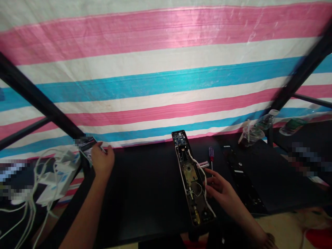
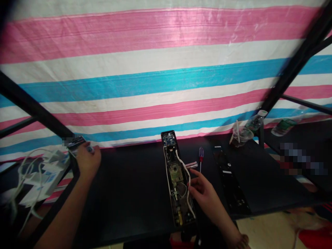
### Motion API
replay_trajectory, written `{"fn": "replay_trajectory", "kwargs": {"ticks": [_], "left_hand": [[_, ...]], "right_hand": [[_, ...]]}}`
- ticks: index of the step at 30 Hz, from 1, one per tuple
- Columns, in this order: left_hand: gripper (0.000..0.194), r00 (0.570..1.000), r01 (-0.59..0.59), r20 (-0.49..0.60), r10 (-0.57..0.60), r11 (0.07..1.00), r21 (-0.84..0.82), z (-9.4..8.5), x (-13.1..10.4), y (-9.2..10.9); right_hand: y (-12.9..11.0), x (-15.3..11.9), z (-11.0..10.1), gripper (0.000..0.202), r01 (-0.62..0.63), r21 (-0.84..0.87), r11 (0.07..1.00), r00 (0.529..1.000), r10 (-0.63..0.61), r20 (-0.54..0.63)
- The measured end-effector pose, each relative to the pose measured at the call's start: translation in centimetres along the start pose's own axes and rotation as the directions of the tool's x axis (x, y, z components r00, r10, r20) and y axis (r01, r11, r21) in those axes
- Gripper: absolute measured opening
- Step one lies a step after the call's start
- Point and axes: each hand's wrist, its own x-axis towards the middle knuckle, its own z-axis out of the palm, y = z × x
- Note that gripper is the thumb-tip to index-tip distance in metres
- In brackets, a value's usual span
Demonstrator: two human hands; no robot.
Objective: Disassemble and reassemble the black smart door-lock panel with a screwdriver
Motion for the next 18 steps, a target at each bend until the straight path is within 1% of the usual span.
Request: {"fn": "replay_trajectory", "kwargs": {"ticks": [1,2,3,4,5,6,7,8,9,10,11,12,13,14,15,16,18], "left_hand": [[0.025,0.995,-0.004,0.096,0.015,0.994,-0.111,-0.2,-2.1,1.4],[0.028,0.98,0.016,0.197,0.035,0.968,-0.249,-0.3,-4.8,3.1],[0.029,0.948,0.064,0.312,0.064,0.922,-0.383,-0.6,-7.9,4.9],[0.029,0.896,0.154,0.436,0.085,0.862,-0.483,-0.9,-11.3,6.8],[0.032,0.814,0.268,0.57,0.113,0.799,-0.539,-1.3,-14.8,8.7],[0.037,0.688,0.403,0.712,0.142,0.741,-0.537,-1.7,-18.2,10.6],[0.042,0.544,0.532,0.82,0.179,0.682,-0.502,-2.1,-21.3,12.3],[0.049,0.412,0.646,0.886,0.214,0.617,-0.449,-2.5,-23.9,13.7],[0.057,0.327,0.744,0.921,0.21,0.544,-0.388,-2.8,-26.2,14.9],[0.064,0.299,0.817,0.938,0.175,0.461,-0.346,-3.0,-27.9,15.7],[0.069,0.271,0.875,0.952,0.145,0.374,-0.306,-3.2,-29.2,16.2],[0.073,0.251,0.919,0.961,0.113,0.282,-0.274,-3.2,-30.2,16.5],[0.075,0.241,0.947,0.967,0.087,0.199,-0.254,-3.2,-30.8,16.5],[0.075,0.237,0.961,0.969,0.068,0.131,-0.244,-3.2,-31.2,16.4],[0.073,0.244,0.966,0.968,0.05,0.079,-0.248,-3.2,-31.4,16.2],[0.072,0.263,0.963,0.964,0.031,0.046,-0.265,-3.2,-31.3,16.0],[0.07,0.324,0.946,0.946,-0.011,0.018,-0.324,-3.5,-30.8,15.8]], "right_hand": [[-0.3,-0.3,0.4,0.056,-0.004,0.051,0.999,1.0,0.006,-0.02],[-0.6,-0.5,0.9,0.054,0.002,0.092,0.996,0.999,0.002,-0.041],[-1.0,-0.6,1.4,0.052,0.014,0.122,0.992,0.998,-0.007,-0.059],[-1.4,-0.7,2.0,0.05,0.026,0.14,0.99,0.998,-0.017,-0.067],[-1.7,-0.7,2.6,0.047,0.041,0.145,0.989,0.998,-0.032,-0.061],[-2.0,-0.8,3.1,0.046,0.061,0.13,0.99,0.997,-0.055,-0.046],[-2.2,-0.9,3.5,0.044,0.089,0.085,0.992,0.996,-0.087,-0.024],[-2.3,-1.1,3.6,0.041,0.127,0.008,0.992,0.992,-0.127,0.003],[-2.4,-1.4,3.4,0.038,0.175,-0.091,0.98,0.985,-0.172,0.032],[-2.3,-1.8,2.8,0.035,0.225,-0.203,0.953,0.974,-0.22,0.049],[-2.2,-2.3,1.7,0.032,0.267,-0.319,0.909,0.963,-0.267,0.046],[-1.8,-2.9,0.1,0.03,0.295,-0.423,0.857,0.949,-0.315,0.023],[-1.3,-3.5,-1.8,0.032,0.283,-0.519,0.807,0.933,-0.357,-0.045],[-0.6,-4.1,-4.1,0.034,0.244,-0.614,0.751,0.902,-0.408,-0.141],[0.4,-4.7,-6.5,0.037,0.189,-0.701,0.687,0.85,-0.472,-0.233],[1.5,-5.3,-8.9,0.042,0.121,-0.772,0.625,0.805,-0.516,-0.292],[4.4,-6.5,-13.0,0.057,0.017,-0.858,0.513,0.776,-0.548,-0.313]]}}
